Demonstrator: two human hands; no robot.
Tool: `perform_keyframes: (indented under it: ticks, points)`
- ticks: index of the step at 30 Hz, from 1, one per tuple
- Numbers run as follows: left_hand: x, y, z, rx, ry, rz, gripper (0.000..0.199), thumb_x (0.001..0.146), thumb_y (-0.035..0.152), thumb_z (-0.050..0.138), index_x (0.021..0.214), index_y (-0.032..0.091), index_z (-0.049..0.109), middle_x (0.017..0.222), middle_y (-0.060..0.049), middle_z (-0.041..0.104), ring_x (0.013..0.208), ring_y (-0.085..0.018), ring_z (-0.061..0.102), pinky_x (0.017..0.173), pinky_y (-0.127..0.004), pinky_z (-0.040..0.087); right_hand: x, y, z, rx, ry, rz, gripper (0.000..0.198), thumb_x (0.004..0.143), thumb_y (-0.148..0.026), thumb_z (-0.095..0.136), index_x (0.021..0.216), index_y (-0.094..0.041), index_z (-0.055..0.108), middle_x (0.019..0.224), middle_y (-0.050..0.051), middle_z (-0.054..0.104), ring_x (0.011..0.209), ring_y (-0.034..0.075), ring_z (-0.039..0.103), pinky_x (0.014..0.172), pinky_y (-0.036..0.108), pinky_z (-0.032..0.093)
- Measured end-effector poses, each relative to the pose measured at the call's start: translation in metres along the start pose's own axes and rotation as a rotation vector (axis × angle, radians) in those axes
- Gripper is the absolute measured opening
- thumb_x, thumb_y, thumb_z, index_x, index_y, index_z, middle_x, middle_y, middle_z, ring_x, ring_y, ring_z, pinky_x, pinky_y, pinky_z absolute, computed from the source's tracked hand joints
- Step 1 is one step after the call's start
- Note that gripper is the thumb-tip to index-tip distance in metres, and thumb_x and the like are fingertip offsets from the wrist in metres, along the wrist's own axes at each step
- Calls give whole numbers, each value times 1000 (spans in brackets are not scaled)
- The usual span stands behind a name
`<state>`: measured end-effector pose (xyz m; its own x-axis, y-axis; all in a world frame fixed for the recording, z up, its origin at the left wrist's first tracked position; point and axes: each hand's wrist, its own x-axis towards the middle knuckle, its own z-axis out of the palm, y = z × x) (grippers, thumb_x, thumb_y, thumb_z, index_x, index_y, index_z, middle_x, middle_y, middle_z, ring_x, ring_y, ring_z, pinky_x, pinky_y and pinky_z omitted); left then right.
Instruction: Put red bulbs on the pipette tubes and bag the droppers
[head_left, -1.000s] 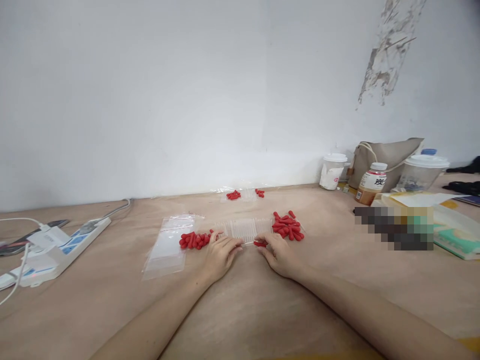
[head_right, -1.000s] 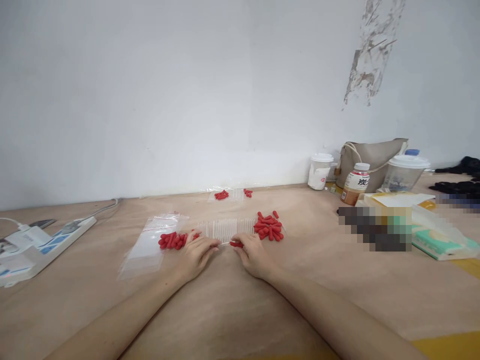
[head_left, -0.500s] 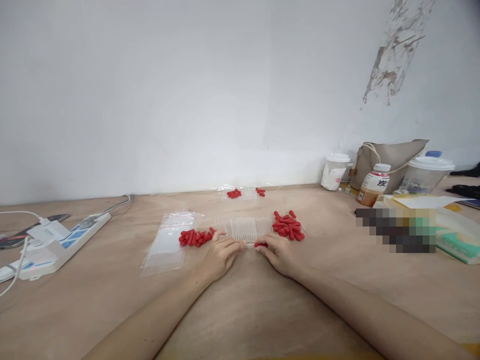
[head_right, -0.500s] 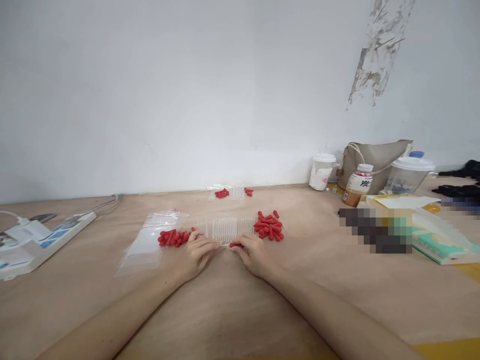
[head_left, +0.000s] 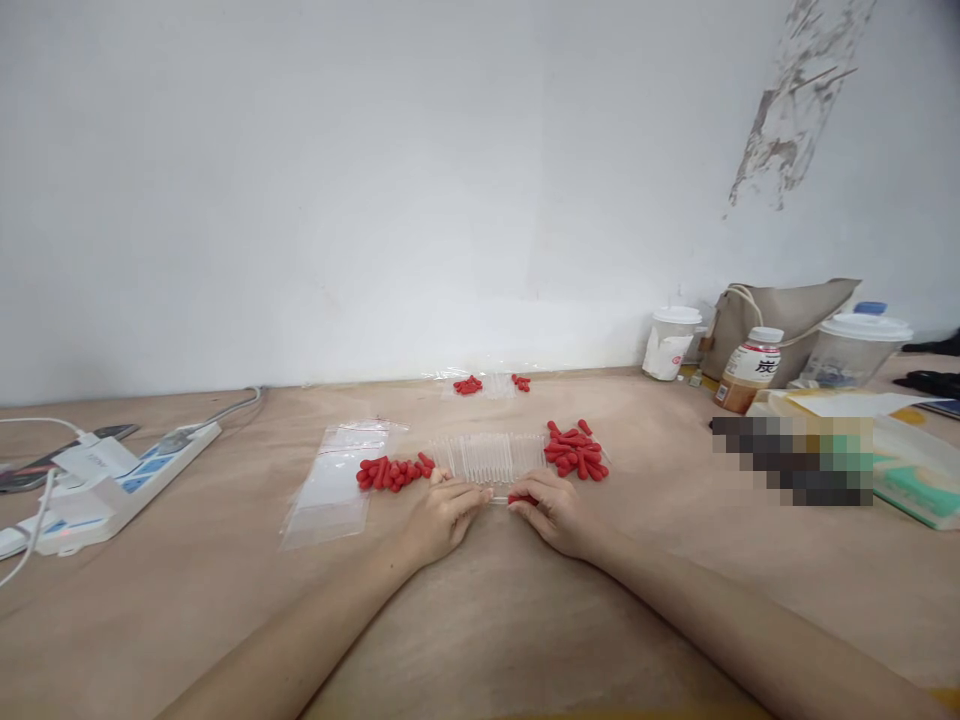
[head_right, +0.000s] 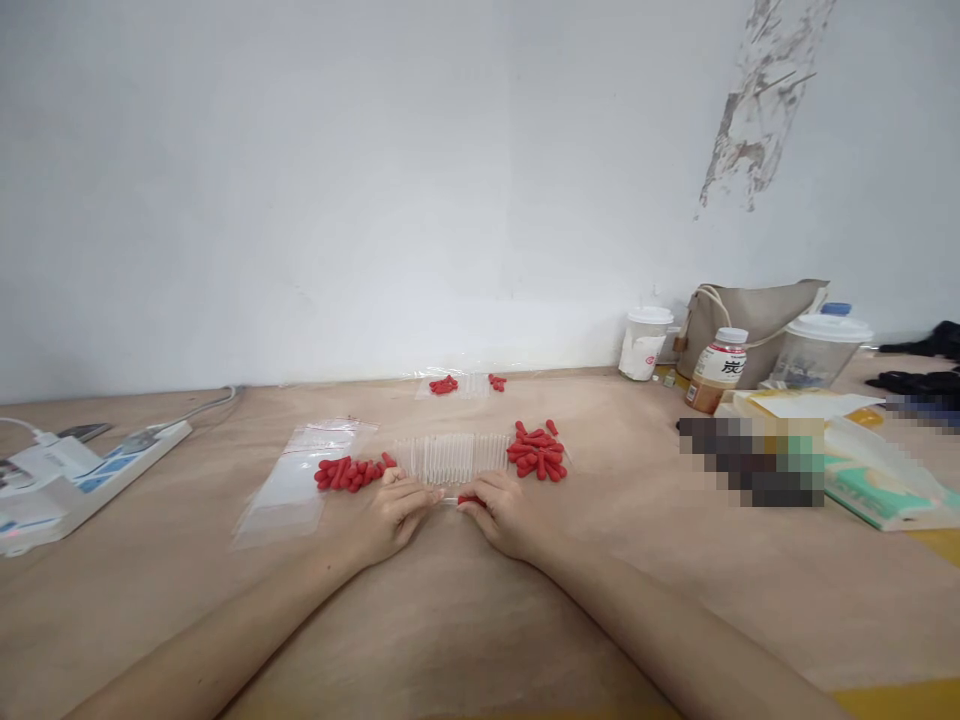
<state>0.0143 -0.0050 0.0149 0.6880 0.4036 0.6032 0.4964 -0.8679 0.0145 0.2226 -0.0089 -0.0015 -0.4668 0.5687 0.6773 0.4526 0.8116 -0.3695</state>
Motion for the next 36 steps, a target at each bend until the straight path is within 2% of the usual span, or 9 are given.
perform_keyframes:
  ticks: [7, 14, 20, 23, 25, 27, 29, 33, 36]
  points:
    - [-1, 3, 3, -47, -22, -91, 16, 87, 15, 40, 88, 17, 56, 73, -2, 64, 66, -14, 56, 70, -31, 30, -1, 2, 4, -57, -25, -31, 11, 82, -20, 46, 85, -17, 56, 79, 5, 58, 76, 15, 50, 71, 28, 40]
    - [0, 4, 5, -47, -56, -100, 17, 86, 15, 40, 85, 17, 57, 72, -2, 63, 66, -14, 55, 69, -30, 31, 2, 2, 7, -100, -56, -42, 10, 82, -20, 46, 82, -17, 56, 75, 4, 56, 74, 15, 51, 71, 28, 40]
    - [0, 2, 6, -49, -55, -97, 18, 87, 16, 40, 87, 19, 58, 70, -1, 63, 66, -14, 55, 72, -32, 32, 5, 1, 3, -85, -106, -62, 15, 82, -19, 44, 88, -18, 58, 79, 5, 59, 78, 16, 53, 74, 31, 40]
    - [1, 2, 7, -79, 2, -129, 16, 87, 18, 43, 94, 21, 58, 78, -1, 66, 68, -14, 57, 74, -33, 35, 11, -2, -4, 51, -103, 47, 16, 82, -21, 46, 89, -19, 60, 81, 5, 61, 78, 15, 54, 73, 31, 41]
    - [2, 3, 7, -112, 80, -192, 16, 85, 21, 46, 97, 21, 57, 80, -1, 66, 71, -15, 57, 74, -32, 37, 15, -4, -7, 228, -19, 216, 16, 79, -25, 51, 92, -20, 58, 80, 4, 61, 76, 15, 56, 71, 29, 43]
    - [2, 4, 8, -167, 138, -255, 17, 84, 23, 50, 100, 21, 55, 80, -1, 66, 74, -15, 58, 73, -30, 41, 19, -5, -7, 427, 96, 391, 24, 74, -31, 57, 95, -19, 54, 76, 2, 60, 73, 14, 56, 67, 28, 44]
    - [2, 6, 9, -236, 154, -297, 21, 82, 24, 52, 103, 21, 53, 79, -1, 66, 77, -15, 59, 72, -28, 44, 20, -7, -3, 592, 173, 494, 29, 70, -34, 61, 92, -18, 51, 74, 1, 57, 71, 14, 56, 65, 27, 45]
    - [2, 10, 10, -353, 185, -346, 20, 82, 24, 53, 101, 20, 53, 85, -1, 66, 77, -14, 62, 71, -25, 48, 18, -14, 7, 733, 156, 519, 28, 70, -39, 60, 86, -18, 50, 78, 1, 54, 75, 14, 55, 69, 28, 44]
    - [3, 11, 8, -367, 170, -344, 21, 81, 26, 53, 101, 21, 51, 87, -2, 66, 81, -15, 62, 75, -28, 47, 21, -18, 7, 699, 125, 494, 31, 74, -39, 54, 96, -18, 49, 78, 2, 54, 77, 15, 55, 70, 29, 44]
